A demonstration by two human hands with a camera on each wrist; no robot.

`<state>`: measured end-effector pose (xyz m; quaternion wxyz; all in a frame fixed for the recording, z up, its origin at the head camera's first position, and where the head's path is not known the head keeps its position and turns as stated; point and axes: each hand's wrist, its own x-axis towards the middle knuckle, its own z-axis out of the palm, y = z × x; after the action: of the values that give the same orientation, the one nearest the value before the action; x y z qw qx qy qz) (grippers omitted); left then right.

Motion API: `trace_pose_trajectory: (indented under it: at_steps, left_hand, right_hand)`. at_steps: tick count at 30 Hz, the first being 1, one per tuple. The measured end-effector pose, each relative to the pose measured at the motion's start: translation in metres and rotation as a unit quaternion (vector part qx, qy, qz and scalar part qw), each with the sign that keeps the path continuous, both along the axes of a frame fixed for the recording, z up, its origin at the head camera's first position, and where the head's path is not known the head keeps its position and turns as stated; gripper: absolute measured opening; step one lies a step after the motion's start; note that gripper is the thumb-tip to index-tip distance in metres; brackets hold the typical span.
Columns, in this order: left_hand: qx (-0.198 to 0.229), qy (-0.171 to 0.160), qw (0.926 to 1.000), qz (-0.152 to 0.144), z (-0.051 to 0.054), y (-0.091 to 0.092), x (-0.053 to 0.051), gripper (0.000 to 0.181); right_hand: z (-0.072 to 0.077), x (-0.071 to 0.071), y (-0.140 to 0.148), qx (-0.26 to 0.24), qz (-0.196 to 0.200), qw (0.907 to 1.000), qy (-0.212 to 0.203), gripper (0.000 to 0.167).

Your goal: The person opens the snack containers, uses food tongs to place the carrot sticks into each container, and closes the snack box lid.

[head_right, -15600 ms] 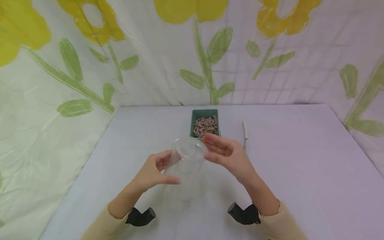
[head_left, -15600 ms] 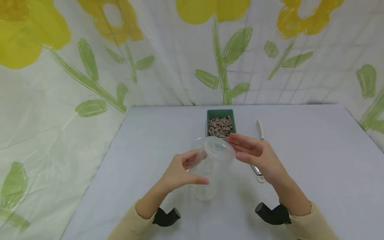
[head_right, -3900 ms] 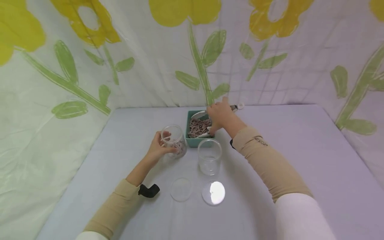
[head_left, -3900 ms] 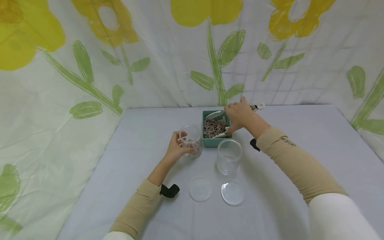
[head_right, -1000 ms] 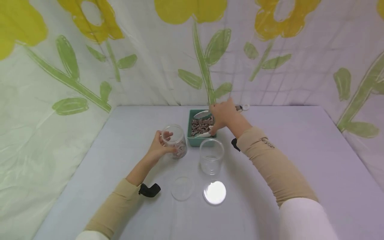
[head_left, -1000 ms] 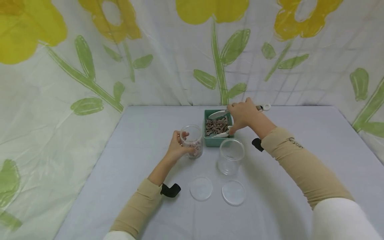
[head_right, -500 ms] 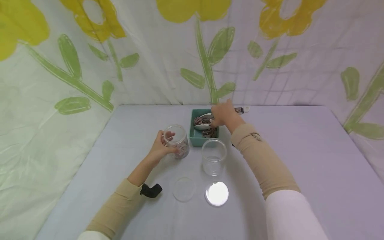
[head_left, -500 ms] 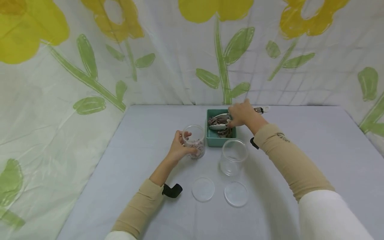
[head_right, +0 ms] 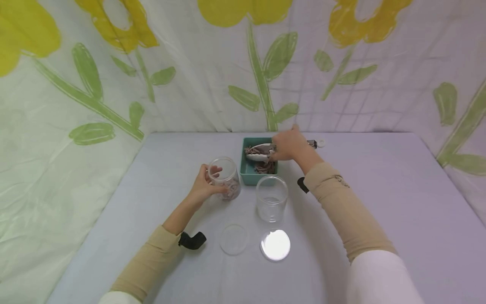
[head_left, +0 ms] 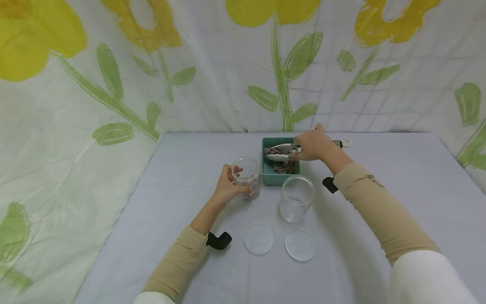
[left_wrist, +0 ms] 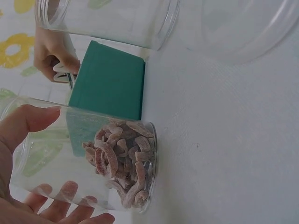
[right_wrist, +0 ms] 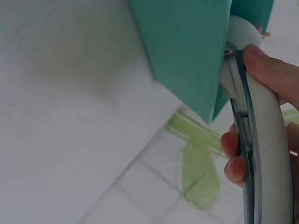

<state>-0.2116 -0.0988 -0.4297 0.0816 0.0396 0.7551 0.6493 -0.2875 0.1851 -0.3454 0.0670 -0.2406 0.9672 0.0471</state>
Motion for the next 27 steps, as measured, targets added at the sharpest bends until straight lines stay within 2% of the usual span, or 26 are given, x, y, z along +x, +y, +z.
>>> trace_pose_trajectory:
  at_steps: [3,6,11,15,19,24,27]
  left_hand:
    - [-0.017,0.005,0.9998,0.007,0.001,0.003,-0.001,0.058]
    - [-0.05,0.012,0.9985,0.02,0.004,0.005,-0.003,0.058]
    - [-0.093,0.032,0.9943,0.042,0.017,0.011,-0.006,0.06]
    - [-0.113,0.065,0.9905,0.043,0.028,0.016,-0.008,0.064]
    - [-0.138,0.08,0.9862,0.044,0.034,0.021,-0.009,0.065]
    - [-0.144,0.071,0.9859,0.047,0.036,0.024,-0.01,0.065]
    - [-0.144,0.075,0.9857,0.044,0.037,0.024,-0.01,0.066]
  right_hand:
    - [0.005,0.004,0.01,-0.016,-0.016,0.9997,-0.001,0.067]
    - [0.009,0.007,0.02,-0.031,-0.03,0.999,0.013,0.067]
    - [0.016,0.014,0.035,-0.101,-0.027,0.9935,0.045,0.045]
    - [0.025,0.023,0.04,-0.173,-0.018,0.9831,0.056,0.046]
    - [0.034,0.031,0.041,-0.22,-0.017,0.9742,0.048,0.044]
    - [0.042,0.039,0.032,-0.238,-0.002,0.9709,0.026,0.047]
    - [0.044,0.043,0.023,-0.245,0.025,0.969,0.017,0.05]
